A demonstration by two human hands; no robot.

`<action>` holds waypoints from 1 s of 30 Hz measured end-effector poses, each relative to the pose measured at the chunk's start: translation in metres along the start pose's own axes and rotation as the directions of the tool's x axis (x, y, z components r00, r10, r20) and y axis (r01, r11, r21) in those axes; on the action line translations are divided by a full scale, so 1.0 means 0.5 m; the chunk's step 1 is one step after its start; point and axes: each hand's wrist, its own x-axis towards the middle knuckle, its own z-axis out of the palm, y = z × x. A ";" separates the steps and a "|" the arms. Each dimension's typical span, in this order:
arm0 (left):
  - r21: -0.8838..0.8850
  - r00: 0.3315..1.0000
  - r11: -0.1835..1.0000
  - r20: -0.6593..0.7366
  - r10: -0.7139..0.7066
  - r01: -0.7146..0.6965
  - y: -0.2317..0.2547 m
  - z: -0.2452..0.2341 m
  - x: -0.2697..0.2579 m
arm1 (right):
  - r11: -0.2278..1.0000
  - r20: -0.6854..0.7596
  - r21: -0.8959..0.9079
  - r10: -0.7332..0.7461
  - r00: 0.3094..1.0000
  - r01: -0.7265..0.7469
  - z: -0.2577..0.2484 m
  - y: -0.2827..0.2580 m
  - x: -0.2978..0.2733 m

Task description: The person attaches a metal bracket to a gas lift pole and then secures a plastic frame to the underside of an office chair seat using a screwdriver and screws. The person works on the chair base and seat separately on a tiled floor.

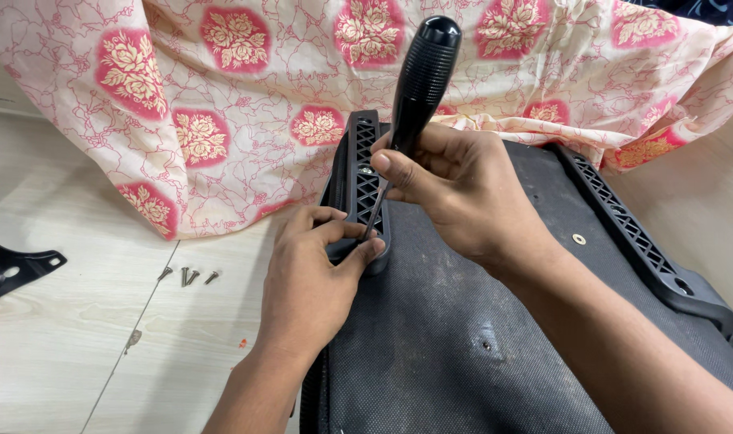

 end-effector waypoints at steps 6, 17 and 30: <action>-0.011 0.995 0.997 0.074 -0.072 0.073 0.004 -0.003 0.008 | 0.997 0.131 -0.009 0.074 0.989 -0.074 -0.021 -0.011 0.014; -0.019 0.999 1.000 0.038 0.009 -0.008 -0.012 -0.003 0.001 | 0.965 0.186 -0.168 -0.169 0.968 0.201 -0.021 -0.031 0.002; -0.015 0.996 0.998 0.059 -0.062 0.062 -0.009 -0.005 -0.001 | 0.949 0.064 -0.224 -0.210 0.976 0.219 -0.018 -0.050 -0.003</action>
